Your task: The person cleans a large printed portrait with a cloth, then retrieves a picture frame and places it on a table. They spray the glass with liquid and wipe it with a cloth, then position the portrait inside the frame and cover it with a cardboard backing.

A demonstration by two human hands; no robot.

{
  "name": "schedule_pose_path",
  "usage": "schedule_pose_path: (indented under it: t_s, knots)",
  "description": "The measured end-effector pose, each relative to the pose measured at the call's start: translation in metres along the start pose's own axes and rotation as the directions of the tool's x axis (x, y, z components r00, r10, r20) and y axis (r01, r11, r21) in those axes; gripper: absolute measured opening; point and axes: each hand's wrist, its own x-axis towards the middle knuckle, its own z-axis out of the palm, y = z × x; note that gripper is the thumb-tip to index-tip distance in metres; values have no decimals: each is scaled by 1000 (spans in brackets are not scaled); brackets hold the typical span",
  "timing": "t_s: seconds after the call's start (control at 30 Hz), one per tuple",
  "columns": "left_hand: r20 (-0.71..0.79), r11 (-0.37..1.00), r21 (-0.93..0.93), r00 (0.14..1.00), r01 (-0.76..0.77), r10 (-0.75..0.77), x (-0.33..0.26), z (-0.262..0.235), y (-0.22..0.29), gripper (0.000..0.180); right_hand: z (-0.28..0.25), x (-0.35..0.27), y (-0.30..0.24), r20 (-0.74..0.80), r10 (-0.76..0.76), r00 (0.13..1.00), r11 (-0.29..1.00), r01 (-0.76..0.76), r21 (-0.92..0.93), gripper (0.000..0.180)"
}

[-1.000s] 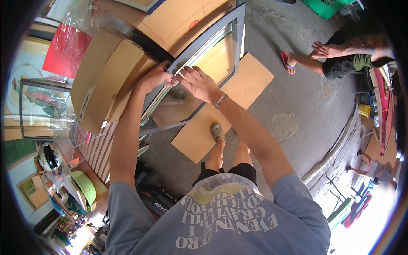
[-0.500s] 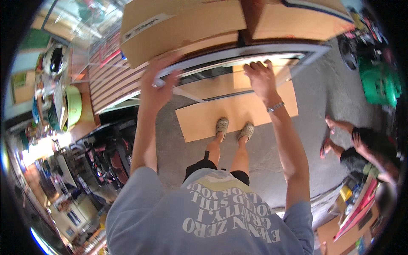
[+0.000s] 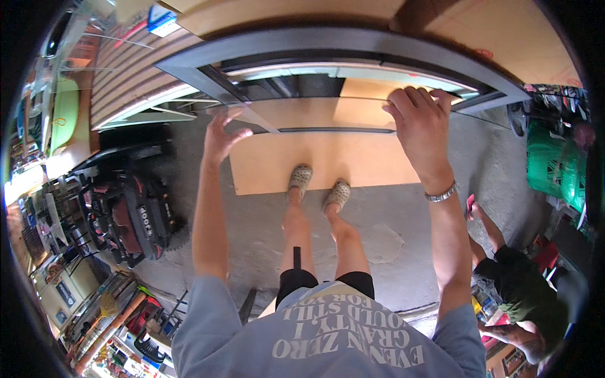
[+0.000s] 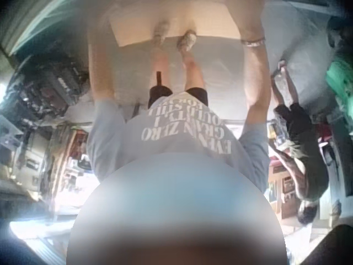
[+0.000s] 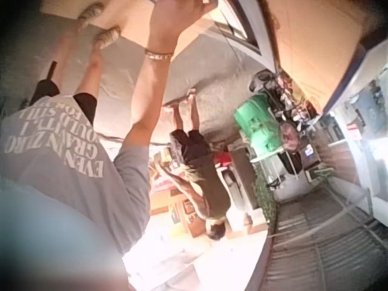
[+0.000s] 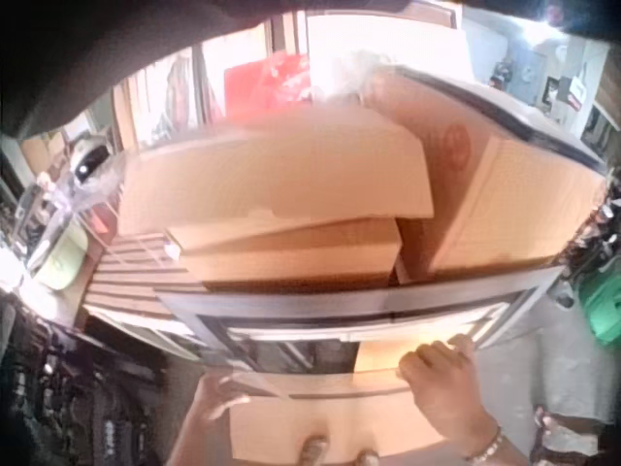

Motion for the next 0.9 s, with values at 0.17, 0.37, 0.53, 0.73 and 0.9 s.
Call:
schedule_pose_path:
  t_s: [0.17, 0.37, 0.53, 0.73, 0.9]
  knots:
    - [14, 995, -101, 1000, -15, 17, 8, 21, -5, 21, 5, -14, -1, -67, 8, 998, 1000, -8, 0, 19]
    - [-67, 973, -218, 993, 81, -97, 2, 23, -8, 14, 5, -120, 27, -467, 169, 868, 980, -200, -17, 60]
    - [-16, 966, -258, 999, 31, -36, -3, 21, -13, 15, 66, -227, 175, -4, 899, 439, 352, -717, 602, 90]
    - [-131, 969, -238, 987, 64, -97, -14, 22, -18, 19, 128, -246, 267, 455, 514, 728, 298, -648, 701, 30]
    - [-170, 969, -245, 982, 43, -86, -15, 24, -21, 18, 135, -234, 266, 368, 511, 777, 153, -503, 850, 11]
